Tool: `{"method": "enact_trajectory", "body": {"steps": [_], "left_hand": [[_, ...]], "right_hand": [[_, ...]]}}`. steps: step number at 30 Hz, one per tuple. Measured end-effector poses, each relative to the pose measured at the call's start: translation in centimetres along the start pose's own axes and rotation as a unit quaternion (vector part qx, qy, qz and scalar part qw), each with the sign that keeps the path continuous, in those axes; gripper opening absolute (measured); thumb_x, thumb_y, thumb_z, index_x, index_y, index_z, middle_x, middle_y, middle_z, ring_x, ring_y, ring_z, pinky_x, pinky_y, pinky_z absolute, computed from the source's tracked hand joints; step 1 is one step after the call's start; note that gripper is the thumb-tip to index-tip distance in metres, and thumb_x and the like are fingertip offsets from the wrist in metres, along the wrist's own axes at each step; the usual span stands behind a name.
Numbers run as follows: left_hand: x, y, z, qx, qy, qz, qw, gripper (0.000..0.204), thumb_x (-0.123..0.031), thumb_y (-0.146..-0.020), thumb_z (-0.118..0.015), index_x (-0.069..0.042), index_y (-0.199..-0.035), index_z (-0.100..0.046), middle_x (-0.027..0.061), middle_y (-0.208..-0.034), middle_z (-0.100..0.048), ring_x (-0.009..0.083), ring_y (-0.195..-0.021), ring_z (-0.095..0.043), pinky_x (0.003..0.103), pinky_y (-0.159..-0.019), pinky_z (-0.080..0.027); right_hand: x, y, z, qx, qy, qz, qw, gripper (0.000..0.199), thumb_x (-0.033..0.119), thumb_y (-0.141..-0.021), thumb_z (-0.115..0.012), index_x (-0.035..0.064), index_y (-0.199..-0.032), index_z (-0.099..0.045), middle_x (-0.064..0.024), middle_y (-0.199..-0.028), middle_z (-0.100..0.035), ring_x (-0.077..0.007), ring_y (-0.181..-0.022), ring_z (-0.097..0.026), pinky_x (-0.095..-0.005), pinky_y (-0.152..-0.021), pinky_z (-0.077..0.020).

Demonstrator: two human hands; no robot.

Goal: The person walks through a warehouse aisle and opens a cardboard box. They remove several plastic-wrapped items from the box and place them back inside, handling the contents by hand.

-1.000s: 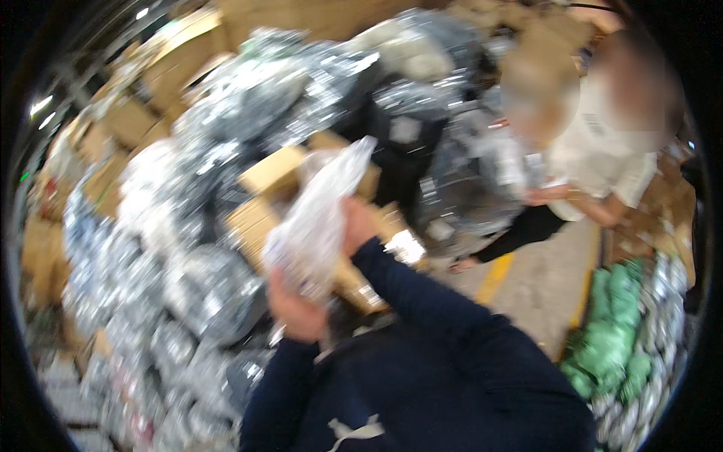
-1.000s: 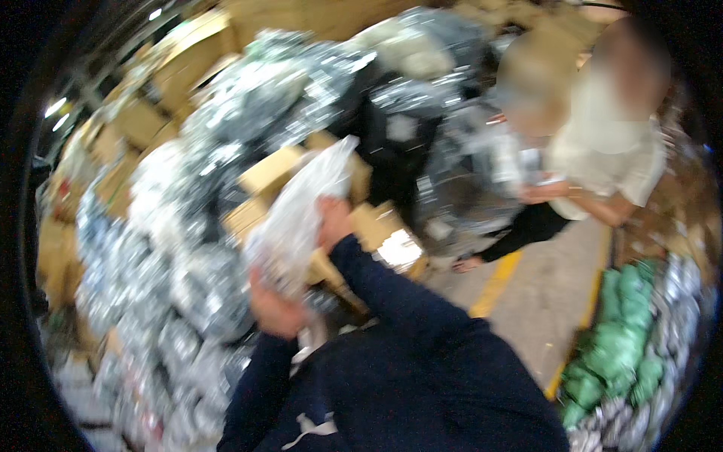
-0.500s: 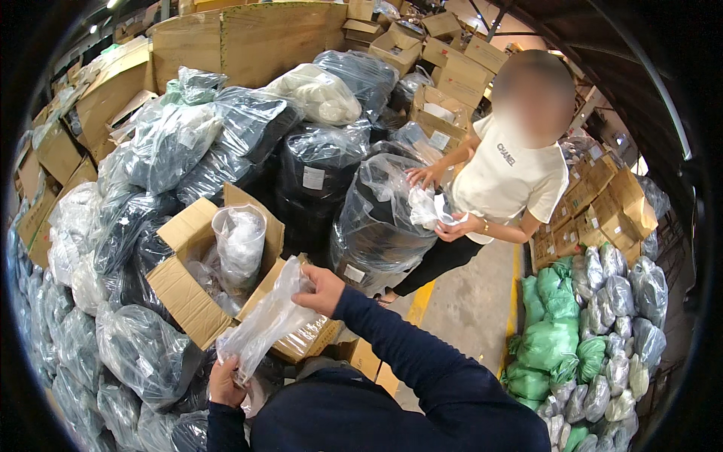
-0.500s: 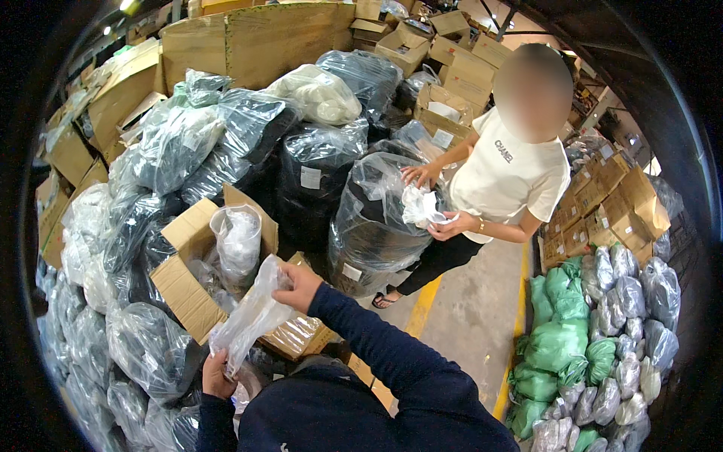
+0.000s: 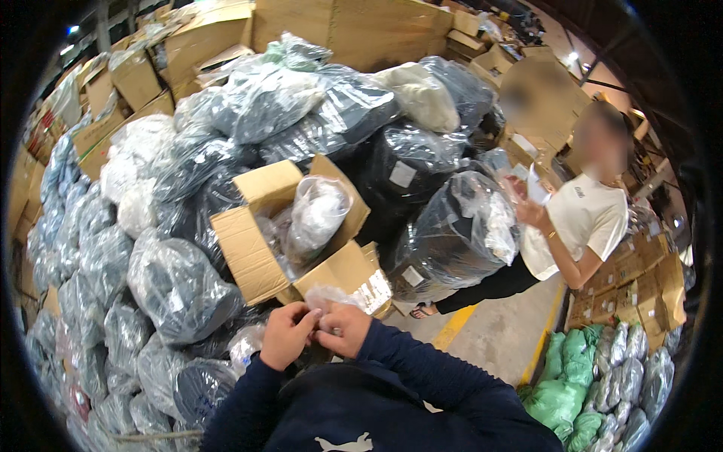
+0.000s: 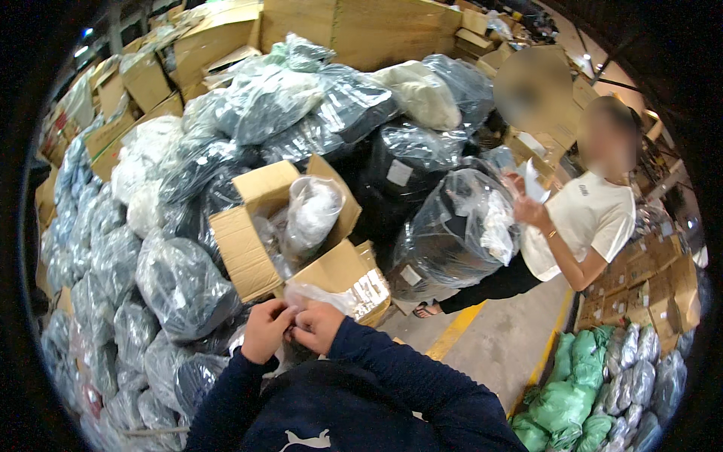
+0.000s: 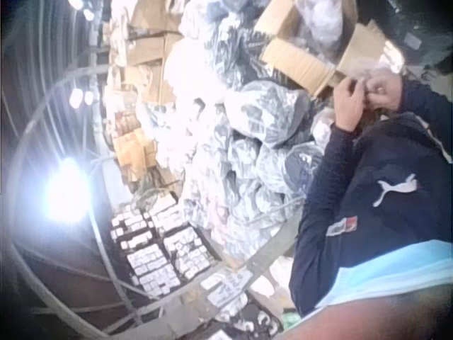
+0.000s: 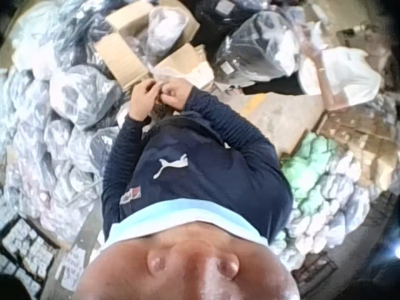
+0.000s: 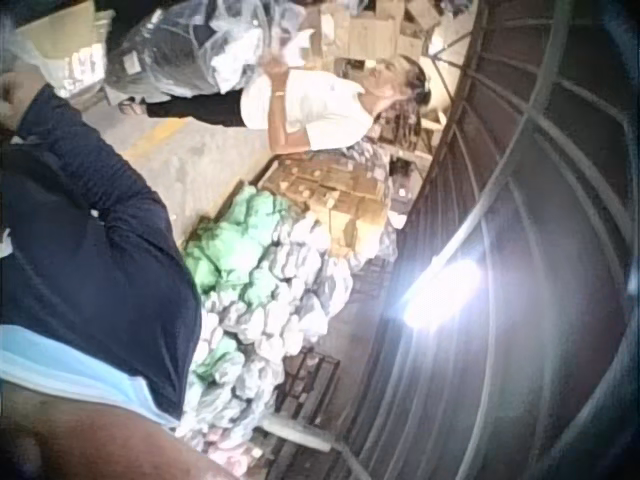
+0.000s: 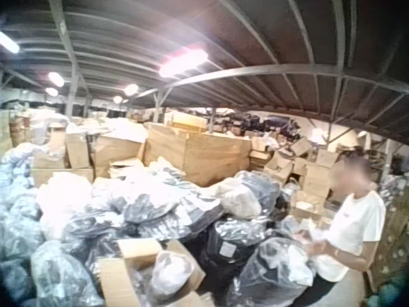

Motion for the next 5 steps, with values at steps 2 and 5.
{"method": "enact_trajectory", "body": {"steps": [2,5], "left_hand": [[-1.0,0.2,-0.1,-0.002,-0.015,-0.009,1.0,0.02,-0.013,-0.088,-0.059,0.004,-0.078,-0.061,0.0042,-0.064,-0.06,0.0098,-0.054,-0.055,0.025,-0.049,-0.044],[1.4,0.5,0.6,-0.161,0.116,0.016,0.98,0.017,-0.014,-0.087,-0.059,0.002,-0.086,-0.062,0.006,-0.072,-0.061,0.0126,-0.066,-0.057,0.026,-0.059,-0.046]], "right_hand": [[-0.1,0.5,0.2,-0.035,0.009,0.034,0.999,0.015,0.017,-0.081,-0.065,0.0028,-0.078,-0.064,-0.0218,-0.086,-0.059,-0.0368,-0.078,-0.059,-0.0425,-0.072,-0.0468],[0.0,0.3,-1.4,-0.027,-0.003,0.049,0.998,0.016,0.019,-0.081,-0.065,0.0038,-0.08,-0.065,-0.0204,-0.079,-0.059,-0.0366,-0.074,-0.058,-0.0435,-0.069,-0.0468]]}}
Point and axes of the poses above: each hand's wrist, its own y-axis away from the middle knuckle, its own z-axis out of the back of the hand, x = y × z, the point moved 7 cm from there along -y, towards the middle knuckle
